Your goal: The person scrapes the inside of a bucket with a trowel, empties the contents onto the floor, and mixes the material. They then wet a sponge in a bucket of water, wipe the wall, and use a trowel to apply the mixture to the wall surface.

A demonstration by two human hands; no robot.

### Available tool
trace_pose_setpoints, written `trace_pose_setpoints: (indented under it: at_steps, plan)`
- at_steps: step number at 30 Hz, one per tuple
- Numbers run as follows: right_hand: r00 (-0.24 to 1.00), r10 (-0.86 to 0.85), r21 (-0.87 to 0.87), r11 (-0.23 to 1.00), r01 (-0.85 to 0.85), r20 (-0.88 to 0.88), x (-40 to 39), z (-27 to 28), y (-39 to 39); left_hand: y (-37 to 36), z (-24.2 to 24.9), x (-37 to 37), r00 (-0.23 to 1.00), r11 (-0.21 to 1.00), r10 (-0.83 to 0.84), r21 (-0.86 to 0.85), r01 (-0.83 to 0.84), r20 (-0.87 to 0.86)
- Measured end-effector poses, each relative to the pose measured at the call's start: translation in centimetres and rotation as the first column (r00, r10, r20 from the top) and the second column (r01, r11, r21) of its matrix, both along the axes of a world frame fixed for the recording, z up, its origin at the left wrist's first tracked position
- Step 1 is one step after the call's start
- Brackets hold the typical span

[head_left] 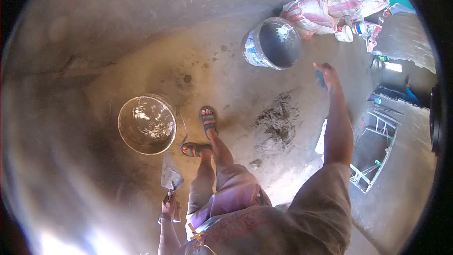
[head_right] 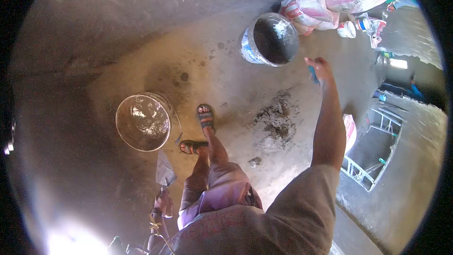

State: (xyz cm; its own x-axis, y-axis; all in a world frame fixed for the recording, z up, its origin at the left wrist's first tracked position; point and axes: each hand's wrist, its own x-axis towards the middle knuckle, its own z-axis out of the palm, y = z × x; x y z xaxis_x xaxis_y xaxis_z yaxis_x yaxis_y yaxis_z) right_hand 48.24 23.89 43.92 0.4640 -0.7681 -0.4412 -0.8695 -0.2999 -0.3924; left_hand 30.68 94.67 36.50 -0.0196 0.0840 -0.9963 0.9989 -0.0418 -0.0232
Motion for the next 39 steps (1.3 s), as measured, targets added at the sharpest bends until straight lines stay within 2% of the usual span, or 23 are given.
trace_pose_setpoints:
  at_steps: [2,5,8,10,12,13,14,15,16,19,21,22,23,24,25,27,28,29,32,34,36,38,39]
  plan:
    - [0.992,0.127,-0.251,0.96,-0.124,-0.006,3.0,-2.4,-5.1,-0.9,0.2,1.4,0.999,1.0,0.014,-0.009,-0.013,0.035]
    - [0.946,0.076,-0.29,0.957,0.02,0.316,8.5,-2.8,-5.7,-2.5,0.5,3.2,0.996,0.999,0.033,-0.025,-0.031,0.079]
    - [0.927,0.325,-0.379,0.895,-0.237,0.188,11.1,-11.1,-5.4,-2.8,0.3,4.2,0.998,0.999,-0.016,-0.033,0.018,0.069]
    - [0.908,0.235,0.092,0.955,-0.282,0.346,11.7,-11.8,7.0,-2.4,-0.2,4.5,0.993,0.994,-0.106,-0.028,0.107,0.043]
    - [0.923,-0.002,0.572,0.786,-0.236,0.385,11.6,-12.7,20.3,-1.4,-0.4,4.5,0.984,0.987,-0.139,-0.062,0.146,0.108]
    - [0.958,0.195,0.67,0.686,-0.286,0.21,12.0,-11.5,26.6,-0.7,-0.9,4.4,0.971,0.971,-0.228,-0.062,0.233,0.078]
    - [0.823,0.333,0.618,0.545,-0.567,0.46,9.8,-17.1,32.0,0.4,-1.5,4.0,0.948,0.945,-0.317,-0.067,0.319,0.04]
    - [0.779,0.461,0.602,0.498,-0.624,0.425,9.8,-14.7,37.7,2.4,-3.0,2.8,0.938,0.933,-0.318,-0.127,0.335,0.142]
    - [0.75,0.527,0.65,0.413,-0.638,0.401,8.8,-17.2,42.9,4.2,-4.2,2.3,0.928,0.923,-0.333,-0.143,0.357,0.167]
    - [0.672,0.633,0.657,0.325,-0.68,0.383,8.1,-21.9,53.6,9.2,-4.7,1.5,0.918,0.912,-0.391,-0.105,0.396,0.065]
    - [0.543,0.837,0.576,0.412,-0.706,0.068,8.5,-25.6,58.1,12.8,-4.5,1.3,0.914,0.912,-0.405,-0.072,0.404,-0.004]
    - [0.518,0.851,0.489,0.417,-0.766,0.085,8.3,-29.0,59.8,14.5,-4.2,1.4,0.911,0.911,-0.411,-0.059,0.409,-0.032]
    - [0.646,0.763,0.393,0.587,-0.707,0.023,7.5,-32.2,61.5,16.2,-3.9,1.7,0.905,0.906,-0.422,-0.047,0.42,-0.054]
    - [0.889,0.458,0.471,0.779,-0.414,0.025,6.9,-36.1,62.2,17.6,-3.7,2.1,0.897,0.9,-0.435,-0.039,0.434,-0.071]
    - [0.996,0.086,0.533,0.843,-0.069,-0.007,6.5,-39.6,62.4,18.6,-3.6,2.8,0.888,0.891,-0.454,-0.035,0.452,-0.078]
    - [0.835,0.518,0.494,0.784,-0.376,-0.187,4.4,-43.4,62.7,20.2,-3.7,3.9,0.853,0.854,-0.52,-0.047,0.518,-0.044]
    - [0.831,0.519,0.504,0.781,-0.367,-0.2,3.0,-43.1,63.3,20.5,-3.4,4.4,0.842,0.842,-0.539,-0.052,0.538,-0.028]
    - [0.862,0.503,0.638,0.682,-0.357,-0.055,2.1,-42.3,63.5,20.5,-3.5,4.9,0.825,0.824,-0.565,-0.05,0.564,-0.007]
    - [0.881,0.318,0.841,0.309,-0.445,0.349,2.5,-35.8,59.3,18.0,-1.6,7.3,0.923,0.934,-0.34,0.048,0.354,-0.179]
    - [0.956,0.107,0.929,0.226,-0.292,0.274,5.7,-26.1,56.0,19.3,-2.6,5.1,0.924,0.946,-0.308,0.031,0.323,-0.228]
    - [0.94,-0.069,0.928,0.202,-0.315,0.334,8.6,-16.9,51.8,20.1,-3.0,3.7,0.914,0.949,-0.296,0.019,0.313,-0.278]
    - [0.838,-0.273,0.877,0.238,-0.416,0.472,10.8,-9.6,47.6,19.3,-2.8,3.9,0.906,0.946,-0.322,-0.05,0.321,-0.273]
    - [0.783,-0.36,0.861,0.23,-0.453,0.508,12.0,-5.6,45.4,18.0,-2.0,4.8,0.895,0.934,-0.34,0.01,0.358,-0.29]
